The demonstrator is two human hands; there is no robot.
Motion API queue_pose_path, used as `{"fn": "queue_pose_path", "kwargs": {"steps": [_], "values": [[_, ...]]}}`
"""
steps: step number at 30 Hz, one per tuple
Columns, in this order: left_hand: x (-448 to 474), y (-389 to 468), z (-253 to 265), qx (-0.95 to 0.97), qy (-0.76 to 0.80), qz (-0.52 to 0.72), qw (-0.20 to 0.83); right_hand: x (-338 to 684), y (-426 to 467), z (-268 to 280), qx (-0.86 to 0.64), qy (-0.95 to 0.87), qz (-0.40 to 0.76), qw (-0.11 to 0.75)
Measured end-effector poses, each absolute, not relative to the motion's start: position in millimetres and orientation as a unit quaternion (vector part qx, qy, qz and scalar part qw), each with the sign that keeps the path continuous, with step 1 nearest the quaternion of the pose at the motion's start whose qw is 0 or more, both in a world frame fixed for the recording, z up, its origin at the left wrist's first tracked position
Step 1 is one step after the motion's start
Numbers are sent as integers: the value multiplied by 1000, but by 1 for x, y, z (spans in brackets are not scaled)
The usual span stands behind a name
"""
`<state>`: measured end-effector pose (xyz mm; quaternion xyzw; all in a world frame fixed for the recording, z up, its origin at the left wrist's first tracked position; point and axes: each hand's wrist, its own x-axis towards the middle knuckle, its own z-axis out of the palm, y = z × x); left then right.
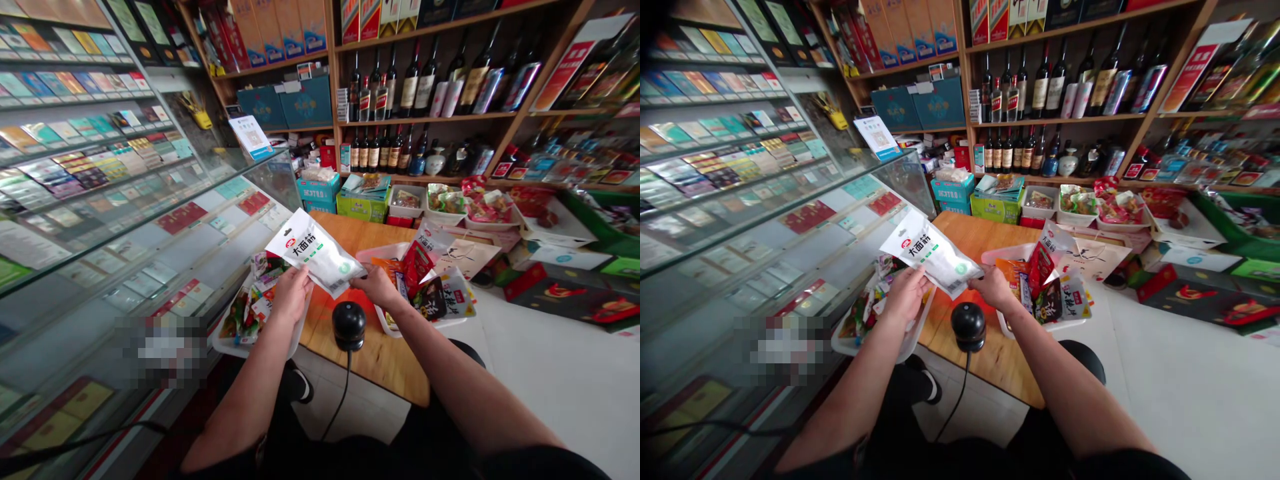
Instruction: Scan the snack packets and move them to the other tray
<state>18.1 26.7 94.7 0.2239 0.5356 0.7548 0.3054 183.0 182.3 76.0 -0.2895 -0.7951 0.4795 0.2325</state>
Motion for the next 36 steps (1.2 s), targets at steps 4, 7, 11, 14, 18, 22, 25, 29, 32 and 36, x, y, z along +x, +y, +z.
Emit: {"fn": "queue_pose_path", "kwargs": {"steps": [4, 7, 11, 14, 18, 22, 25, 29, 32, 36], "values": [[20, 29, 72, 222, 599, 714, 285, 186, 192, 62, -285, -796, 480, 232], [21, 32, 62, 226, 603, 709, 287, 187, 198, 54, -291, -813, 448, 232], [24, 37, 60, 245, 581, 714, 304, 188, 201, 48, -316, -855, 348, 219], [24, 40, 58, 248, 586, 713, 294, 187, 199, 47, -328, -880, 281, 199], [23, 43, 52, 254, 602, 703, 281, 186, 197, 47, -341, -898, 230, 159], [23, 45, 48, 247, 622, 691, 274, 187, 197, 45, -339, -905, 216, 137], [24, 46, 48, 255, 627, 684, 272, 188, 197, 42, -342, -906, 216, 129], [26, 49, 47, 264, 623, 679, 285, 192, 197, 38, -340, -905, 222, 124], [28, 50, 41, 259, 622, 677, 295, 195, 198, 34, -340, -905, 226, 121], [27, 50, 29, 260, 634, 665, 297, 196, 200, 29, -337, -909, 212, 124]]}}
